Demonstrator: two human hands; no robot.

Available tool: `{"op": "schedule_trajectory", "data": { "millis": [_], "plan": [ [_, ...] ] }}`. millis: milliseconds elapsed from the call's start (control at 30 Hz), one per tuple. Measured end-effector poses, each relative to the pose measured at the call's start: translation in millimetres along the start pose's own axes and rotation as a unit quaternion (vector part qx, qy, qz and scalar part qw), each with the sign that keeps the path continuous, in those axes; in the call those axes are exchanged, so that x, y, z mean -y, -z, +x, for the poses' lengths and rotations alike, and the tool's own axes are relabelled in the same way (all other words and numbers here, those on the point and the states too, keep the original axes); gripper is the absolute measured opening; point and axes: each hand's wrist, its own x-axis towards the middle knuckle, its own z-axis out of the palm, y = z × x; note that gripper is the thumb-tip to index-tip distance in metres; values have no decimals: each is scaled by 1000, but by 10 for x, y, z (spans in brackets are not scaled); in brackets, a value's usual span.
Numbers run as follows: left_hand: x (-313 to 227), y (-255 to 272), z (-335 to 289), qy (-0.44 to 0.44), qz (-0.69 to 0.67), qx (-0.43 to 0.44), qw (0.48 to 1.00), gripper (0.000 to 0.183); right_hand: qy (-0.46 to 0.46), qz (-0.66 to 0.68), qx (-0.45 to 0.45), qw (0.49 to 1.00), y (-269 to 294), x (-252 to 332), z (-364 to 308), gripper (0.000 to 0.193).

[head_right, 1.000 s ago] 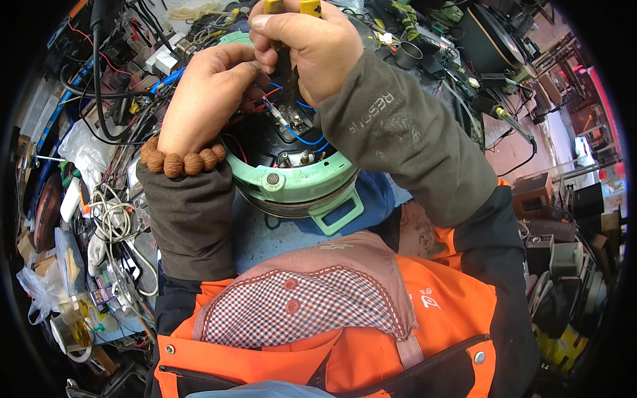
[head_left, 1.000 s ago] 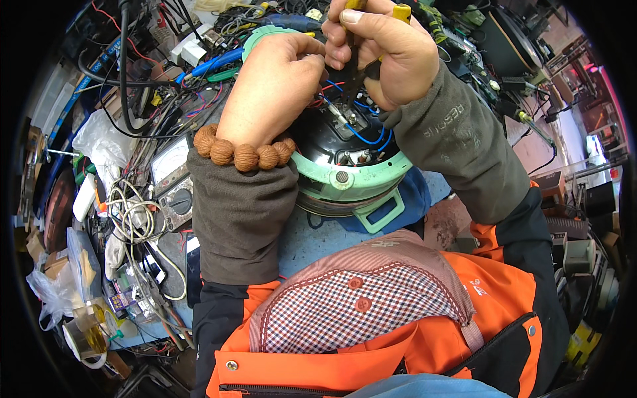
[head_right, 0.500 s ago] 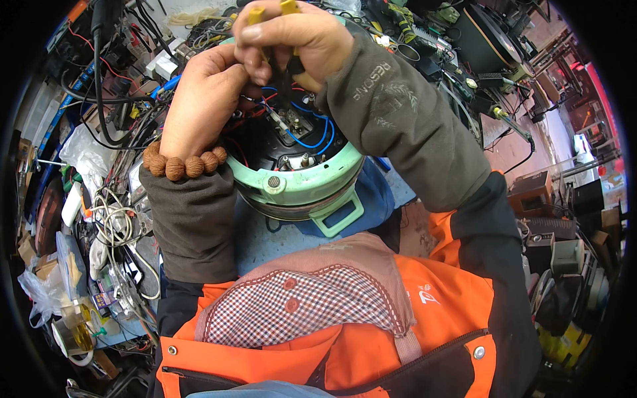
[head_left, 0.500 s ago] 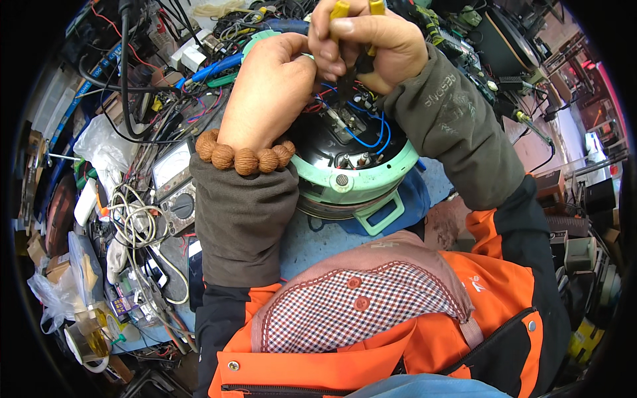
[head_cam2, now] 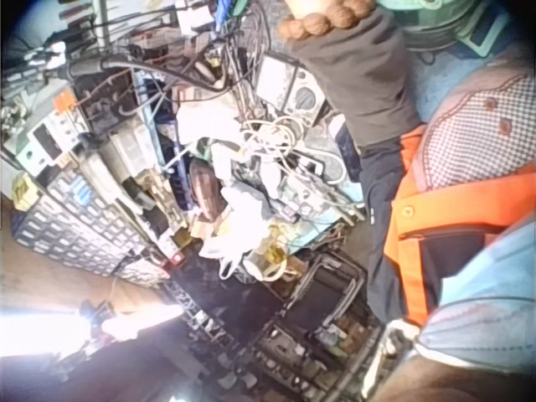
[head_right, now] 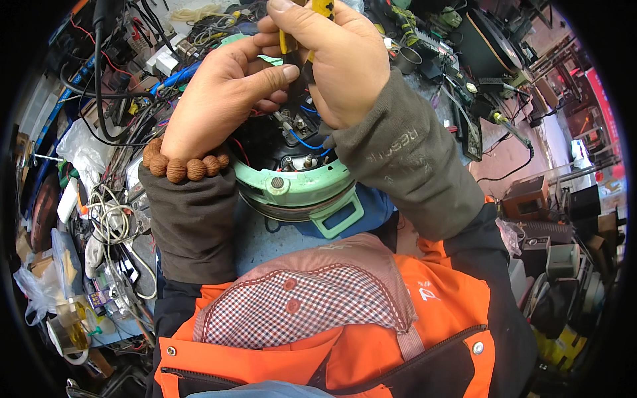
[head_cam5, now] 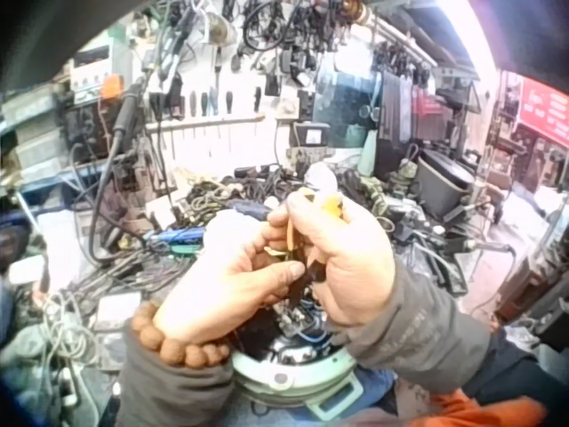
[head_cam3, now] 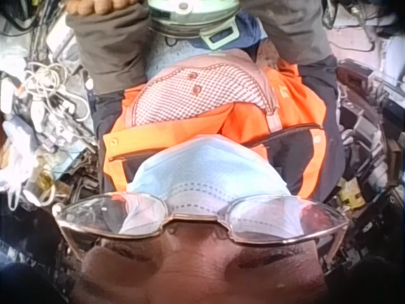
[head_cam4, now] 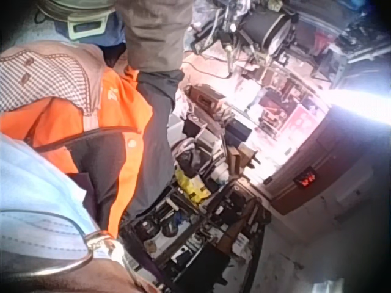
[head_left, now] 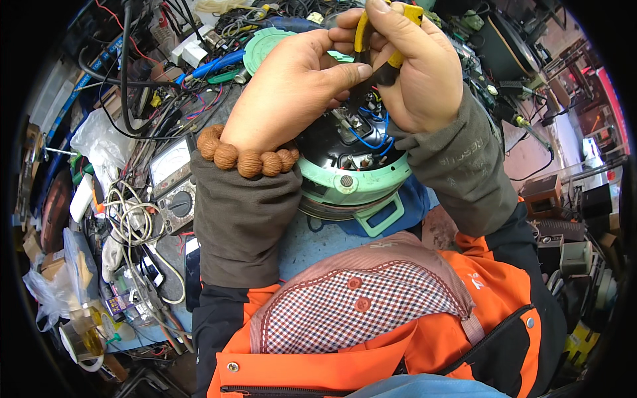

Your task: The person works at a cluttered workbench, using pliers and a screwdriver to strip, twist, and connect wires inside a green cylindrical device. They open a toolbox to select tools, manipulate small components, and test connections with a multimeter.

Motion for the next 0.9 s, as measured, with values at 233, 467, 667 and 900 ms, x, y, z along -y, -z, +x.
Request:
{"op": "schedule_trajectory", "data": {
  "millis": [233,467,667,900],
  "plan": [
    [3,1,17,-11,17,-11,1000,32,58,-82,-7,995,-130,-18,-107,12],
    [136,2,57,-51,10,-25,998,26,128,-152,27,980,-34,-146,-108,9],
    [204,-10,89,-55,39,-22,997,28,147,-190,32,970,0,-181,-125,22],
    [220,-11,87,-70,33,-20,997,30,186,-153,60,969,-42,-205,-134,58]
  ]
}}
